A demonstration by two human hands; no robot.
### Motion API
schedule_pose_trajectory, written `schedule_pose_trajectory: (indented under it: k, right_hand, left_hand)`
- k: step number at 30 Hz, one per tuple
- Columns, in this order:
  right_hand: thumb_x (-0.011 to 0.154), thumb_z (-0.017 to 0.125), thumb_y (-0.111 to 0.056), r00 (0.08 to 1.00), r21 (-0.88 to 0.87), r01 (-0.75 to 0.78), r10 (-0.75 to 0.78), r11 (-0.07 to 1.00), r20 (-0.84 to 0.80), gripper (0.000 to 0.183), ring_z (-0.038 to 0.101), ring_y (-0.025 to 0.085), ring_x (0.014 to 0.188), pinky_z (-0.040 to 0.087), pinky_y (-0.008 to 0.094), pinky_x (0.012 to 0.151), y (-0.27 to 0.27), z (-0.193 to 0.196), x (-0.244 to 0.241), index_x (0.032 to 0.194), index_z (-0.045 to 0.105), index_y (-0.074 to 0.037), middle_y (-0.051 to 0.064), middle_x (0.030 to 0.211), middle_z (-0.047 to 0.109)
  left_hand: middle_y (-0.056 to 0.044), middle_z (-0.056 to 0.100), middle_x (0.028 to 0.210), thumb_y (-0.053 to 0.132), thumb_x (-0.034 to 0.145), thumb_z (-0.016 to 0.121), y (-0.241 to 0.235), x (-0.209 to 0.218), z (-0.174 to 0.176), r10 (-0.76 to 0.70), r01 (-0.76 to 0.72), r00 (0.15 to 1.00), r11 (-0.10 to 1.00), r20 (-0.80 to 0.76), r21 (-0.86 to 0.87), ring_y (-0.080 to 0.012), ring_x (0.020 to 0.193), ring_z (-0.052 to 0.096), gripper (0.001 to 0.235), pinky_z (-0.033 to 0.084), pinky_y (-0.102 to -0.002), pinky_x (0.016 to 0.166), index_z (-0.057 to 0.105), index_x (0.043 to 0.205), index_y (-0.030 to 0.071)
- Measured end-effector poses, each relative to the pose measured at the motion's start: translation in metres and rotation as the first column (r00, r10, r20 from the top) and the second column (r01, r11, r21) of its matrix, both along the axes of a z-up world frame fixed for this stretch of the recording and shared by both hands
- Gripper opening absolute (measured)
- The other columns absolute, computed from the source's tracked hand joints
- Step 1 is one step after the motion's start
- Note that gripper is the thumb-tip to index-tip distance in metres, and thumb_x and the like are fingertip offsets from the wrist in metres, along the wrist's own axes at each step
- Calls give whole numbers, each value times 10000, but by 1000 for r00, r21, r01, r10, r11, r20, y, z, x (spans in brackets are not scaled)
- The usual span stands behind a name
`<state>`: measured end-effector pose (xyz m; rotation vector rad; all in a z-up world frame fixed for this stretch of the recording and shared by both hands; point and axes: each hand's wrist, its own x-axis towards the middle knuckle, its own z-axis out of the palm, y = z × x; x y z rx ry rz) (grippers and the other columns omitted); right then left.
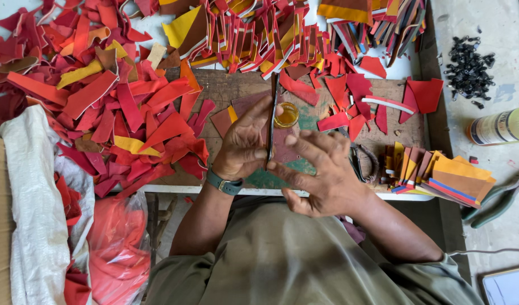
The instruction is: The person assembles small leather strips by applying glue from a small jar, layering different colored pieces, and trimming edges with shears. The person repeatedly picks up strips, aligns them, and cuts them to size, placing finished pieces on the table.
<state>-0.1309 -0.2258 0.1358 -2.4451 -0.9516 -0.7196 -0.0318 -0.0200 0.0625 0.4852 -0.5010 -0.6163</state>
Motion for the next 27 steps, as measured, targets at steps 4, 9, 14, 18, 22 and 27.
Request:
schedule_pose_trajectory:
  k: [4,9,14,18,22,27]
  right_hand:
    - [856,751,-364,990,-59,110,-115,992,-84,382,542,319,1253,403,503,967,-12,-7,-3,1208,726,-218,102,1419,529]
    - [726,832,-349,747,-303,421,-516,855,-419,613,601,383,1107,468,506,915,-58,-57,14,1276,671,-132,152,1313,604]
    - [789,822,-375,667,-291,389,-485,874,-565,579,625,330,1138,505,466,956,-65,-107,13,1277,634,-126,100,1295,635]
    - [722,835,-319,743,-172,369,-401,913,-535,614,636,352,1117,518,456,924,-65,-120,12,1265,644,-104,132,1275,642]
    - [715,858,-248,790,-121,316,-332,941,-516,527,644,371,1088,528,451,927,-63,-111,15,1192,688,-98,126,1235,684]
    - [760,882,-219,853,172,338,-224,925,-471,522,656,345,1142,526,440,989,-54,-69,41,1220,688,-68,147,1256,675]
  left_hand:
    - [-112,580,1449,-47,878,792,21,21,12,74,-99,989,975,130,201,-217,1350,573,879,578,-350,1081,303,1599,65]
    - [-137,767,1061,-1,829,722,47,67,20,-319,-431,805,267,501,862,-233,1010,770,306,623,-349,861,650,1127,9]
    - [-191,747,947,-23,795,641,12,93,-17,-763,-707,355,158,540,689,-375,965,689,127,549,-487,801,727,874,27]
    - [-222,708,941,6,803,650,-13,109,-48,-926,-852,81,128,369,508,-392,954,703,77,574,-486,828,708,854,5]
    - [-212,700,1007,37,840,722,-8,107,-49,-851,-873,125,149,509,464,-386,971,699,58,567,-479,863,712,892,13]
    - [-240,658,1138,218,515,956,-2,95,-39,-479,-883,219,272,850,382,-436,965,660,766,532,-506,870,675,1153,-100]
